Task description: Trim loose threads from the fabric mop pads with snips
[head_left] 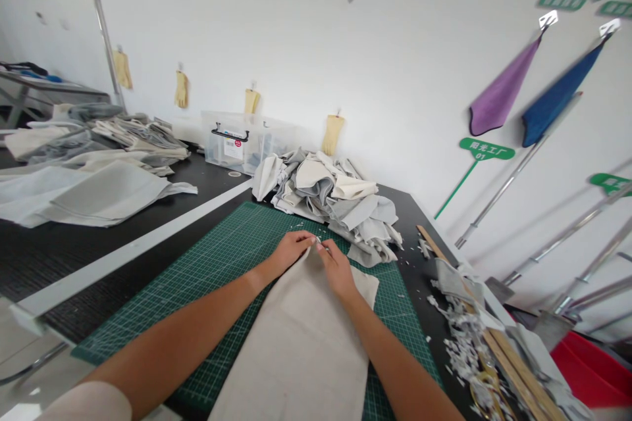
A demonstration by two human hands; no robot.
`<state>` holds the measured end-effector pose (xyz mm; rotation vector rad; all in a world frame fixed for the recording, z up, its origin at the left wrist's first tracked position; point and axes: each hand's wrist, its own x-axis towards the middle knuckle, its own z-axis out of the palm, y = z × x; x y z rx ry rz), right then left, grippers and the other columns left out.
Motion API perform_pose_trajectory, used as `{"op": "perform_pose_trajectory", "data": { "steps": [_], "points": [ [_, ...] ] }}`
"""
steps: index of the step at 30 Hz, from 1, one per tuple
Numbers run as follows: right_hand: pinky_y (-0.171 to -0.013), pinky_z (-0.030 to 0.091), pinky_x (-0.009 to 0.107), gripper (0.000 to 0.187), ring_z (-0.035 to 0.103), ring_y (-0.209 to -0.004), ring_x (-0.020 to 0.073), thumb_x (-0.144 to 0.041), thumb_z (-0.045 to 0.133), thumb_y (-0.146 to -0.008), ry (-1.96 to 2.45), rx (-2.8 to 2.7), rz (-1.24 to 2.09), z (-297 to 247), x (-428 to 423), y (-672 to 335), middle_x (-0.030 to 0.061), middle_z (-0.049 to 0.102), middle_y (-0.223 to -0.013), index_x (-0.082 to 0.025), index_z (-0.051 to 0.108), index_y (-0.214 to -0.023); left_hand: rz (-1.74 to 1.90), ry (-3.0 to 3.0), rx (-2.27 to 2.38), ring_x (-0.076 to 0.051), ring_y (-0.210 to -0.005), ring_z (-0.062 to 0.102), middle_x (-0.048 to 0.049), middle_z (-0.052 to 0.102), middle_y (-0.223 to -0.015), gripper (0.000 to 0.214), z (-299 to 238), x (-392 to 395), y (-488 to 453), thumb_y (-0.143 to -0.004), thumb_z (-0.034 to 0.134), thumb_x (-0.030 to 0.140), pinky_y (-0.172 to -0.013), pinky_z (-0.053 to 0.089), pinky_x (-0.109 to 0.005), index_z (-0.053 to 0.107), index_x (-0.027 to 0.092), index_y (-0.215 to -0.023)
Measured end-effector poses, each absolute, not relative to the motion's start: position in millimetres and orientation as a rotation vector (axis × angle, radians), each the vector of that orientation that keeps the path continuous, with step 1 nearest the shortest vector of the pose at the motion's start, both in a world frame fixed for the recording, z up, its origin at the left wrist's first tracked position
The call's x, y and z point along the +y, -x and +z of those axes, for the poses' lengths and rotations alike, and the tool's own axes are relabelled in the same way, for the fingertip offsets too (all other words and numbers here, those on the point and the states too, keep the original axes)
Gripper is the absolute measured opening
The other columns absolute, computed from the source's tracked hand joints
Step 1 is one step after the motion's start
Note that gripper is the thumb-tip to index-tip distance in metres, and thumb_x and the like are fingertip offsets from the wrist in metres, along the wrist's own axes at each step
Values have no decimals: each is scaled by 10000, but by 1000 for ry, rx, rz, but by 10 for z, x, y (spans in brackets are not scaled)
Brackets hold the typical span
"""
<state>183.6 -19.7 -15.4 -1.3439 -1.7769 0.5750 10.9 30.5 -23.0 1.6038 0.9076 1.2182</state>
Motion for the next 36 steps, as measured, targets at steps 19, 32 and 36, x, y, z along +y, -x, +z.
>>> {"op": "perform_pose_trajectory", "data": {
  "steps": [19, 32, 36],
  "points": [
    [-598, 309, 264, 339, 517, -627, 168, -520, 375, -1007, 1355, -1848, 522, -166, -194, -1833, -37, 516, -674, -240, 559, -958, 1225, -1566, 896, -127, -623, 526, -26, 679, -722, 297, -246, 290, -106, -827, 653, 391, -618, 407, -233, 769, 129, -903],
    [-599, 320, 268, 343, 523, -629, 181, -527, 376, -990, 1365, -1826, 503, -137, -216, -1816, -25, 541, -679, -243, 566, -963, 1206, -1600, 920, -135, -630, 539, -27, 675, -717, 326, -195, 252, -119, -835, 638, 425, -615, 407, -236, 754, 126, -888],
    [-608, 324, 267, 339, 524, -631, 178, -524, 374, -993, 1376, -1821, 505, -133, -222, -1808, -28, 544, -683, -245, 563, -960, 1207, -1606, 903, -131, -631, 539, -21, 671, -711, 302, -182, 245, -121, -836, 643, 402, -622, 411, -234, 750, 124, -879]
  ]
}}
